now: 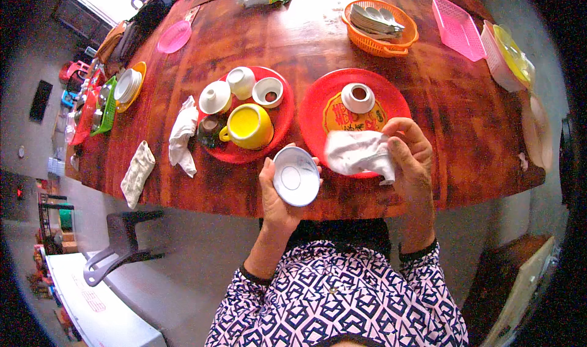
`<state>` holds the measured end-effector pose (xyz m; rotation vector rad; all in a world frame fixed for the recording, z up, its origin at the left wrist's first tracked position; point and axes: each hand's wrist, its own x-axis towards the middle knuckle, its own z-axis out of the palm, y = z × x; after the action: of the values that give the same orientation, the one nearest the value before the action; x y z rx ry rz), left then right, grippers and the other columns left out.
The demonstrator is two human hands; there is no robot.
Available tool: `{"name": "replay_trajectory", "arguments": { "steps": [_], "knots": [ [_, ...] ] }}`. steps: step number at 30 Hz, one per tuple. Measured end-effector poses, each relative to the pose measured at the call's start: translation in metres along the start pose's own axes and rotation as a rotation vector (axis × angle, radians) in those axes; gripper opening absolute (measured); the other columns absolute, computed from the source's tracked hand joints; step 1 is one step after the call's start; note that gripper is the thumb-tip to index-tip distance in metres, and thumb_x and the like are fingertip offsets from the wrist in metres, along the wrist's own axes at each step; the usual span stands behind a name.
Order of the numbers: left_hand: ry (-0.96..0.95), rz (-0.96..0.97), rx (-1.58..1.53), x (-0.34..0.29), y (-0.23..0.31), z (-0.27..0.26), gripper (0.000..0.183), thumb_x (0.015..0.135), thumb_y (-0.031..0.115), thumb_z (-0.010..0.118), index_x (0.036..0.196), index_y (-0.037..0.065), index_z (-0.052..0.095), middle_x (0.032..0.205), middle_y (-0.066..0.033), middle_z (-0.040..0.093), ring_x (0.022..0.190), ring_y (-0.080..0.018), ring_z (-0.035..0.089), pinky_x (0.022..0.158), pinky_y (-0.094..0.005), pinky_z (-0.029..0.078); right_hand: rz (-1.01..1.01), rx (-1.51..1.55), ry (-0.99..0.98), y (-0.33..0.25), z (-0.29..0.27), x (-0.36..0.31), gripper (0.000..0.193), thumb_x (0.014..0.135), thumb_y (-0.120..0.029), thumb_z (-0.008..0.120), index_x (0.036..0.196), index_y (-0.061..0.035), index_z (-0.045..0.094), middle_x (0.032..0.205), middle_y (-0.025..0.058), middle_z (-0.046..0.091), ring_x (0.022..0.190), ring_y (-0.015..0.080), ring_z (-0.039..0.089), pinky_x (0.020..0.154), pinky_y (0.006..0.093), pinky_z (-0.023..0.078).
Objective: The person dries several small dishes and cups with a white cloth on a wooden table. They wipe a white bowl, a yellow mug, a small white cup, a dark green cup, and a white teapot, placing each item on a red tray after drying.
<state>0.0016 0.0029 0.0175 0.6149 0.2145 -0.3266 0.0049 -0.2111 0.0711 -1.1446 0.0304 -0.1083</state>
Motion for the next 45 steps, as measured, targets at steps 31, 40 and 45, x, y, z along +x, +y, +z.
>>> {"name": "replay_trajectory", "arguments": {
  "steps": [31, 40, 45],
  "knots": [
    [0.002, -0.124, 0.067, -0.014, -0.009, 0.027, 0.070, 0.089, 0.063, 0.038, 0.136, 0.012, 0.037, 0.128, -0.0122, 0.050, 0.113, -0.0283, 0.054, 0.093, -0.0428, 0.048, -0.800, -0.985, -0.362, 0.048, 0.060, 0.009, 0.042, 0.076, -0.005, 0.061, 0.117, -0.0019, 0.056, 0.111, 0.0165, 0.060, 0.103, 0.0336, 0.059, 0.087, 0.0405, 0.049],
    [-0.093, 0.028, 0.146, -0.009, -0.007, 0.017, 0.044, 0.093, 0.045, 0.047, 0.118, 0.011, 0.037, 0.111, -0.0097, 0.053, 0.099, -0.0187, 0.057, 0.086, -0.0355, 0.050, -0.468, -1.011, -0.177, 0.078, 0.012, 0.003, 0.038, 0.083, -0.002, 0.058, 0.120, 0.0030, 0.051, 0.106, 0.0238, 0.059, 0.097, 0.0375, 0.060, 0.083, 0.0435, 0.049],
    [-0.051, 0.028, 0.129, 0.000, -0.009, 0.009, 0.049, 0.092, 0.045, 0.052, 0.121, 0.009, 0.036, 0.113, -0.0090, 0.051, 0.101, -0.0171, 0.055, 0.088, -0.0326, 0.049, -0.472, -0.780, -0.013, 0.067, 0.028, -0.002, 0.036, 0.078, -0.001, 0.063, 0.113, 0.0016, 0.053, 0.101, 0.0202, 0.060, 0.094, 0.0378, 0.060, 0.083, 0.0432, 0.049]
  ]
}}
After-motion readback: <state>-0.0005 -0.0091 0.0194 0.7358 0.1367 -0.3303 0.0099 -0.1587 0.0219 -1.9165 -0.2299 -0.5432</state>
